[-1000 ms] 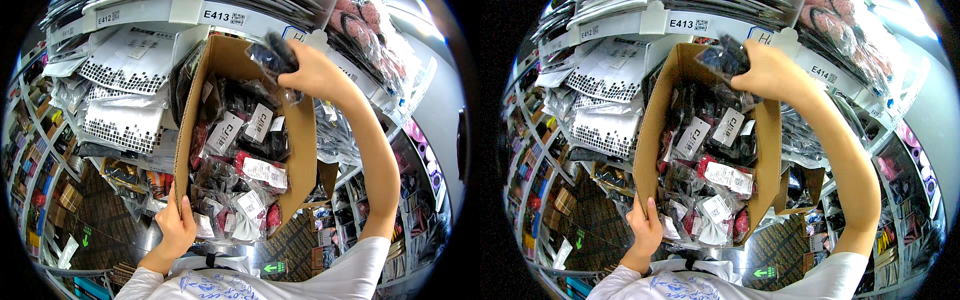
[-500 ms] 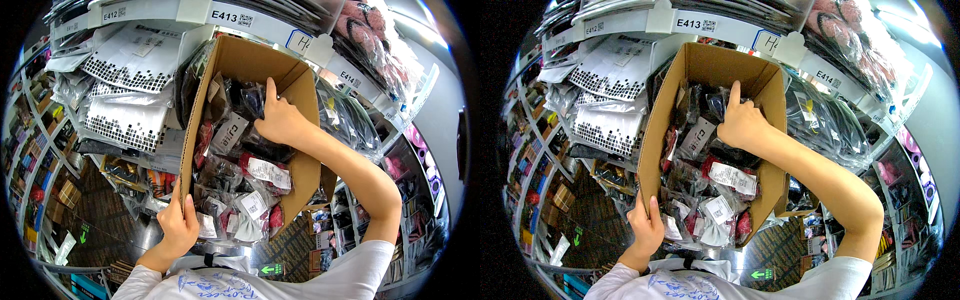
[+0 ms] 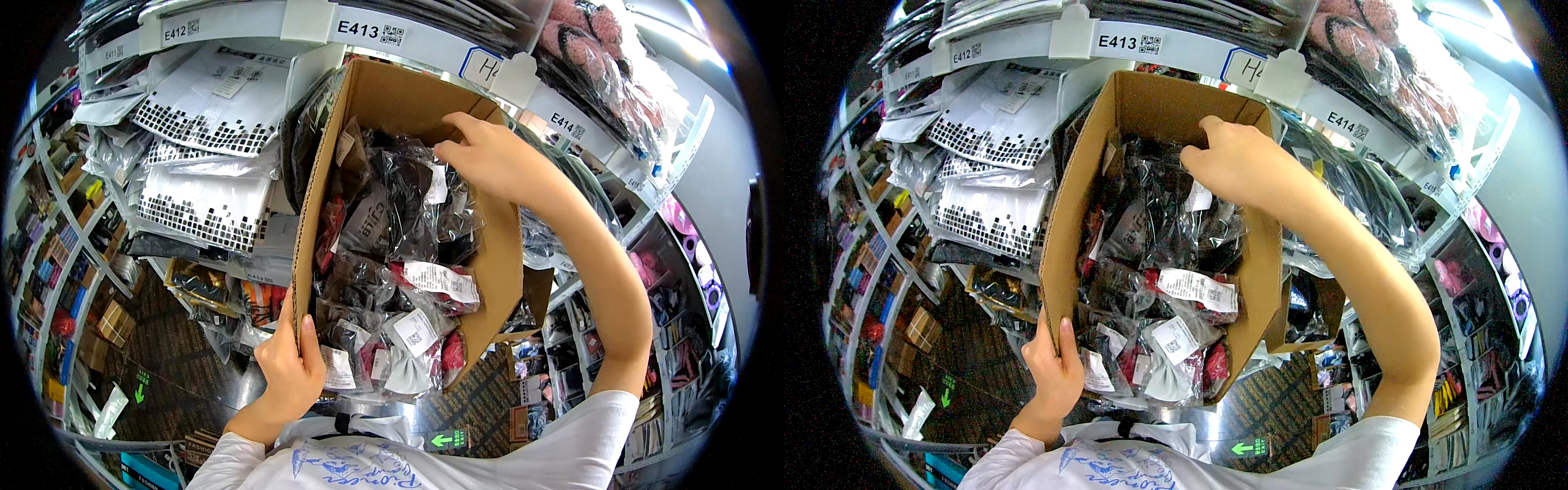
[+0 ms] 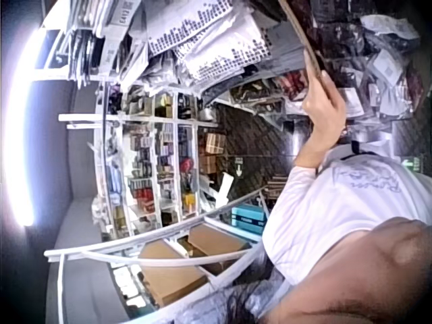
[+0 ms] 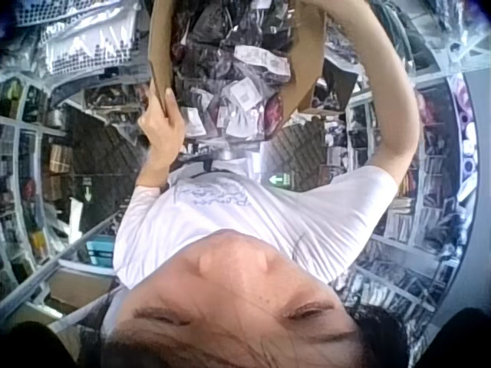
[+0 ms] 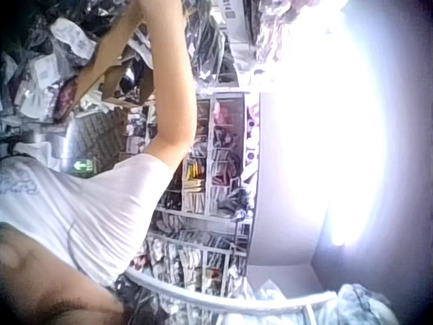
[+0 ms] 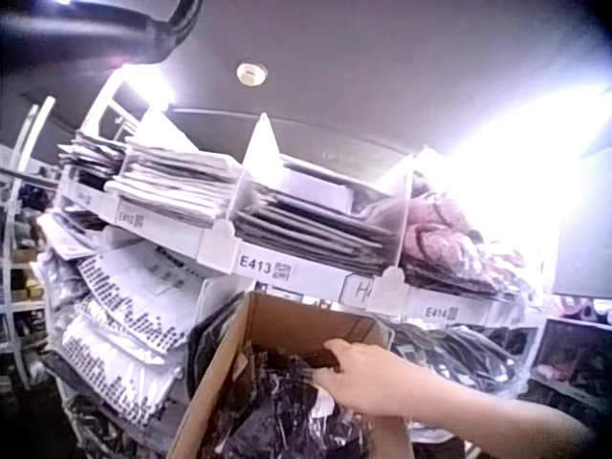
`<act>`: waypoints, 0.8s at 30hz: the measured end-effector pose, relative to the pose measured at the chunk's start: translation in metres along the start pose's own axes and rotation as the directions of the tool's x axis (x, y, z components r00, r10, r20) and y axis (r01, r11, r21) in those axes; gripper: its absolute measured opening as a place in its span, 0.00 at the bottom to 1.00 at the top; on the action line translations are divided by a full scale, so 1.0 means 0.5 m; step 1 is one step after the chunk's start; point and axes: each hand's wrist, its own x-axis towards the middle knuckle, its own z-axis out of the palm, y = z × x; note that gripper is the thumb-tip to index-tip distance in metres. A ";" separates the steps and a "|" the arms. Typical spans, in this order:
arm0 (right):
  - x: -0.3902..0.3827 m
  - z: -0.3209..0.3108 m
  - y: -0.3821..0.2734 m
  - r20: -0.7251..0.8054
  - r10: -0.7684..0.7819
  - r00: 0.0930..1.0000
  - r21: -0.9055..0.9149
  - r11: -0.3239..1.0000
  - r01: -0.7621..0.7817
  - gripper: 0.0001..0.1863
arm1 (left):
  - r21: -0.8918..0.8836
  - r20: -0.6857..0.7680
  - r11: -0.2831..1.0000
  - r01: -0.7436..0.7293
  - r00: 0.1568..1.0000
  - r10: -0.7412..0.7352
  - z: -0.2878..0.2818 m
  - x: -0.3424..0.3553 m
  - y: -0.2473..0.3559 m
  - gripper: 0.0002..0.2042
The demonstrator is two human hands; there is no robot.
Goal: The person sorts packaged clothing items from a cardboard box onto the floor. They first handle a stack of black packaged items on a shelf, then move to a box containing various small packaged garments, which they empty and arrange on the floor.
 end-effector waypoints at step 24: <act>0.044 -0.007 0.006 -0.341 0.032 0.939 -0.012 0.999 -0.038 0.41 | 0.000 0.027 0.998 0.063 0.998 -0.063 -0.011 0.014 0.023 0.20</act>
